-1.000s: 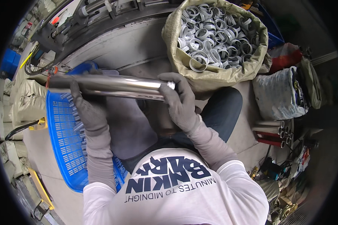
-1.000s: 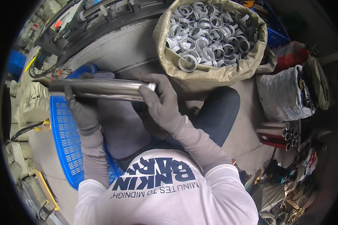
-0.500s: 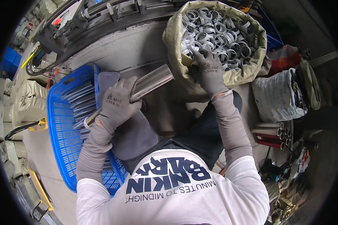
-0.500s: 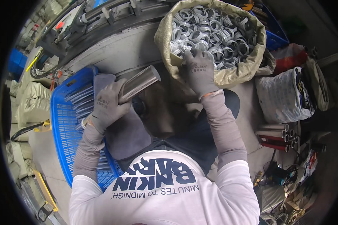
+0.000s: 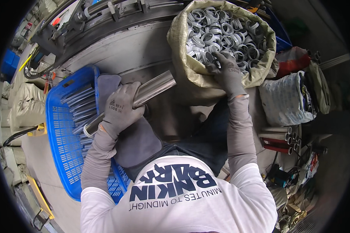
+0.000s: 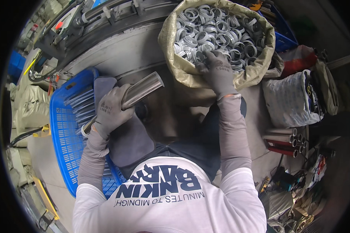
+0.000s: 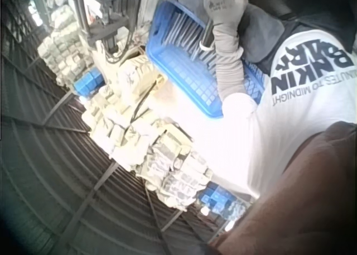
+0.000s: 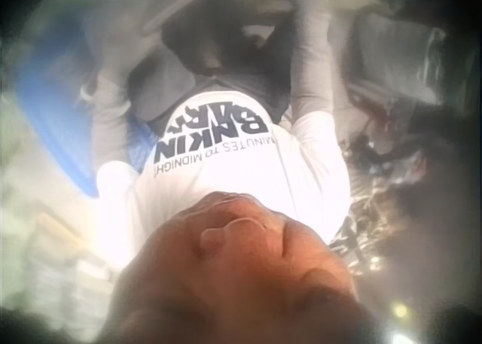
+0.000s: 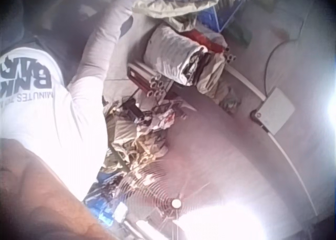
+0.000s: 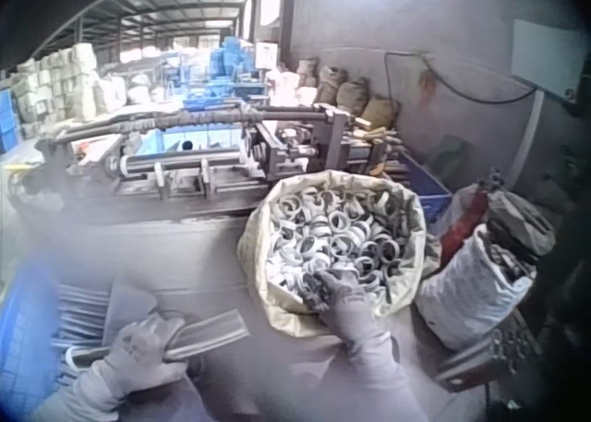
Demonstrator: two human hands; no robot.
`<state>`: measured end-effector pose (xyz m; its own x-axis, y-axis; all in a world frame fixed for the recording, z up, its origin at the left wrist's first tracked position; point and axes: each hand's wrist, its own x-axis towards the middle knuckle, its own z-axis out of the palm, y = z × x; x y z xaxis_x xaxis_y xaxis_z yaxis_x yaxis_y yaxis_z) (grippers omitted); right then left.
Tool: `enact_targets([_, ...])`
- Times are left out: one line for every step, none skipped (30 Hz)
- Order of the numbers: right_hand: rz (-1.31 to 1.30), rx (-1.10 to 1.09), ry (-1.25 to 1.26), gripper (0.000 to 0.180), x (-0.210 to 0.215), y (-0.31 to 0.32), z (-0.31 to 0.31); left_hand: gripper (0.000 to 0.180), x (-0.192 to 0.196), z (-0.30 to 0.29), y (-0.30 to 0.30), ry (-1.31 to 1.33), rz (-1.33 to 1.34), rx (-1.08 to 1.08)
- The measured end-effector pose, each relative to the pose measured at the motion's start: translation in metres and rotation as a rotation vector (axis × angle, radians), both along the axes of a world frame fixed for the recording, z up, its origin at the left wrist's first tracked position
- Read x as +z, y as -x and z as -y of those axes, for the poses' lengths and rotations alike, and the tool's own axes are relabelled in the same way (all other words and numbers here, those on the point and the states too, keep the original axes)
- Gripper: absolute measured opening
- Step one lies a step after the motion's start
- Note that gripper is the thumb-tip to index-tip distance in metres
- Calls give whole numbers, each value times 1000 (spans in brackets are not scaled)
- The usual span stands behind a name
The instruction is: Fitting metal collars onto pipes and organizing them in a basket.
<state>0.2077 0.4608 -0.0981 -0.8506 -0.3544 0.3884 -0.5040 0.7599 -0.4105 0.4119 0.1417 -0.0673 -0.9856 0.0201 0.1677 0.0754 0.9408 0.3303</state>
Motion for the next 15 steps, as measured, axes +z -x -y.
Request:
enact_targets([-9, 23, -39, 52, -1, 1, -1, 62, 0, 0, 0, 2, 4, -1])
enact_targets([-17, 45, -78, 53, -1, 1, -1, 62, 1, 0, 0, 4, 8, -2])
enact_targets([-19, 44, -78, 53, 0, 2, -3, 62, 1, 0, 0, 4, 7, -3])
enact_targets([-39, 109, -77, 51, 1, 3, -7, 63, 1, 0, 0, 0, -6, -12])
enact_targets([-60, 175, -76, 50, 4, 3, -8, 63, 2, 1, 0, -4, -20, -21])
enact_targets([-61, 176, -75, 50, 7, 3, -8, 63, 1, 2, -1, -3, -20, -21])
enact_targets([65, 156, -115, 48, 11, 3, -9, 63, 1, 4, -2, -12, -24, -22])
enact_targets([190, 134, -157, 47, 16, 2, -9, 63, 1, 4, -2, -23, -28, -24])
enact_targets([190, 134, -157, 47, 22, 0, -8, 63, 1, 5, -3, -23, -28, -25])
enact_targets([225, 87, -209, 48, 28, -2, -5, 63, 1, 5, -3, -25, -27, -26])
enact_targets([259, 41, -261, 48, 30, -4, -4, 62, 1, 5, -4, -26, -27, -26])
enact_targets([258, 41, -262, 48, 29, -4, -7, 62, 1, 5, -4, -27, -29, -26])
enact_targets([214, 72, -254, 46, 26, -4, -13, 62, 1, 5, -4, -27, -32, -26])
enact_targets([170, 98, -247, 43, 23, -4, -19, 62, 1, 3, -2, -29, -38, -32])
enact_targets([168, 90, -249, 43, 16, -1, -23, 62, 1, 2, -1, -31, -41, -39])
